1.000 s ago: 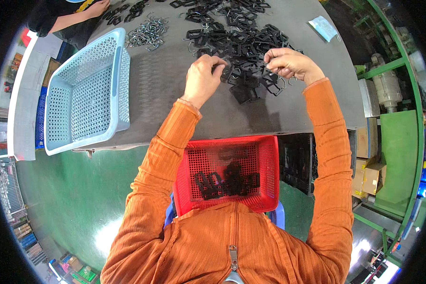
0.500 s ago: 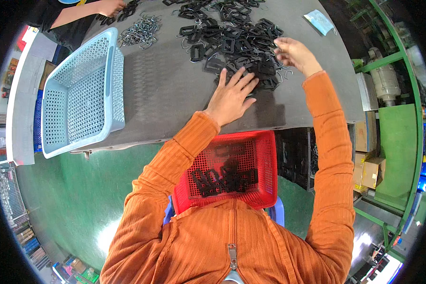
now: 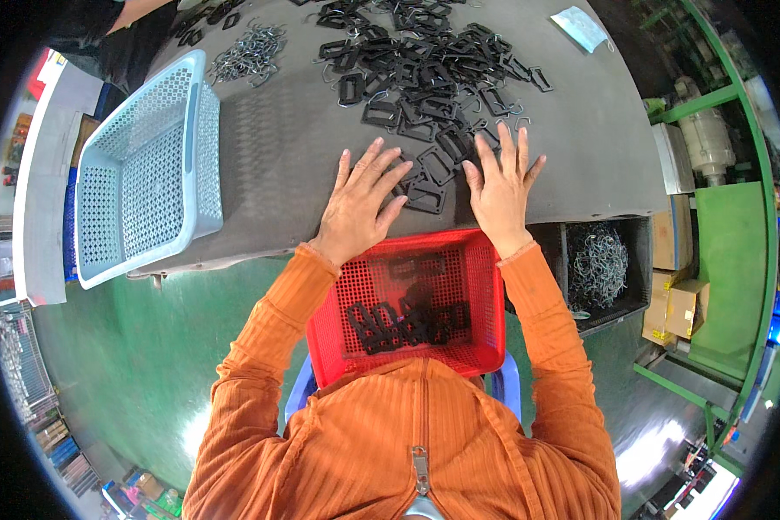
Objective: The person picks up metal hooks and plastic buckles from a table and joins them together by hand, placing the assembled units into a red basket.
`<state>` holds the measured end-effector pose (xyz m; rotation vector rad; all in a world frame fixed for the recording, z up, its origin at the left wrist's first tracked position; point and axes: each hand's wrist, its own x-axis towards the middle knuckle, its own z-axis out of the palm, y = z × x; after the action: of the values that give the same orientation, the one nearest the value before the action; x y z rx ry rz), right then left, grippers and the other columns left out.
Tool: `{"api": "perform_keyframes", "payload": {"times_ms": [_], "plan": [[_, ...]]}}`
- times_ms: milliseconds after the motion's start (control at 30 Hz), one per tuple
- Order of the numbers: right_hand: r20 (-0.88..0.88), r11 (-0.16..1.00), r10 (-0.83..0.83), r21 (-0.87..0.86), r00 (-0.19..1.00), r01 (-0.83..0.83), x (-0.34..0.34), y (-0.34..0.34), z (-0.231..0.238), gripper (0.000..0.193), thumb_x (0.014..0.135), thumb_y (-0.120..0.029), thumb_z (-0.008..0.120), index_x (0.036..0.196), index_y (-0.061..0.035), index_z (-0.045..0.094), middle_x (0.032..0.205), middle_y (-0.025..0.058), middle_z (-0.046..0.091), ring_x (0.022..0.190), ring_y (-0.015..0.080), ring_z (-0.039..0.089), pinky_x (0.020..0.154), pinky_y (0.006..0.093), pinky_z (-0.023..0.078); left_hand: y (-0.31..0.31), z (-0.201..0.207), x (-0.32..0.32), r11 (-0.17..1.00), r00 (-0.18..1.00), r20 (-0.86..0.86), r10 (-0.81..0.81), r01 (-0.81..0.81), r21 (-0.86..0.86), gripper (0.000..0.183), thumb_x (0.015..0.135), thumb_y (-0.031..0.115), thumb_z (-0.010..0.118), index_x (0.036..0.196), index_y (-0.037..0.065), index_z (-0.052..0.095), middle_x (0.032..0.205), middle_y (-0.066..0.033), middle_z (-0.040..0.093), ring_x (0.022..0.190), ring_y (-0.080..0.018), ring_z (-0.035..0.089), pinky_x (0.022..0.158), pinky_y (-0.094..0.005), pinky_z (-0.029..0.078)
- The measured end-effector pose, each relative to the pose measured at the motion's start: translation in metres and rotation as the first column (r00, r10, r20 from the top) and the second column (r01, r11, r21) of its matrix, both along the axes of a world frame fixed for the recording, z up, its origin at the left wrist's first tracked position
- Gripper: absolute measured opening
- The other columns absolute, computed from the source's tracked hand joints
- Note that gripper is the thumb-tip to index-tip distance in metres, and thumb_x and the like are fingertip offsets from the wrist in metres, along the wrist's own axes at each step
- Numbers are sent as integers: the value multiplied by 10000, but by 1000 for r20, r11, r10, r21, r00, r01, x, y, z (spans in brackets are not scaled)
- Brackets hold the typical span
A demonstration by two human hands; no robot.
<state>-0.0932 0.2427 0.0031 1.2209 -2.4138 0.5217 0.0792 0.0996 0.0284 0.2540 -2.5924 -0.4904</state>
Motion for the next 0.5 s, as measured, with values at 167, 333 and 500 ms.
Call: {"api": "perform_keyframes", "payload": {"times_ms": [167, 333, 500], "plan": [[108, 958, 158, -256, 982, -126, -22, -3, 3, 267, 810, -195, 659, 1072, -156, 631, 1209, 80, 514, 1181, 327, 434, 979, 455, 349, -15, -8, -17, 993, 977, -205, 64, -43, 107, 332, 807, 113, 639, 1138, 91, 614, 1203, -90, 570, 1155, -298, 518, 973, -430, 407], [390, 975, 223, -98, 894, -201, -55, -36, 24, 147, 780, -227, 683, 898, -141, 682, 903, 45, 646, 946, 245, 601, 816, 427, 432, -21, -9, -93, 1000, 980, -199, -6, 3, -16, 340, 812, 154, 629, 1150, 134, 608, 1085, -44, 623, 1022, -257, 554, 883, -409, 436], [458, 953, 258, -264, 851, -146, -88, -46, 62, 227, 743, -262, 727, 853, -69, 680, 719, 79, 662, 662, 242, 634, 631, 335, 475, -76, -24, -103, 956, 982, -83, 169, -184, -229, 269, 843, 122, 562, 1097, 163, 641, 1122, 0, 610, 1068, -228, 547, 906, -400, 435]]}}
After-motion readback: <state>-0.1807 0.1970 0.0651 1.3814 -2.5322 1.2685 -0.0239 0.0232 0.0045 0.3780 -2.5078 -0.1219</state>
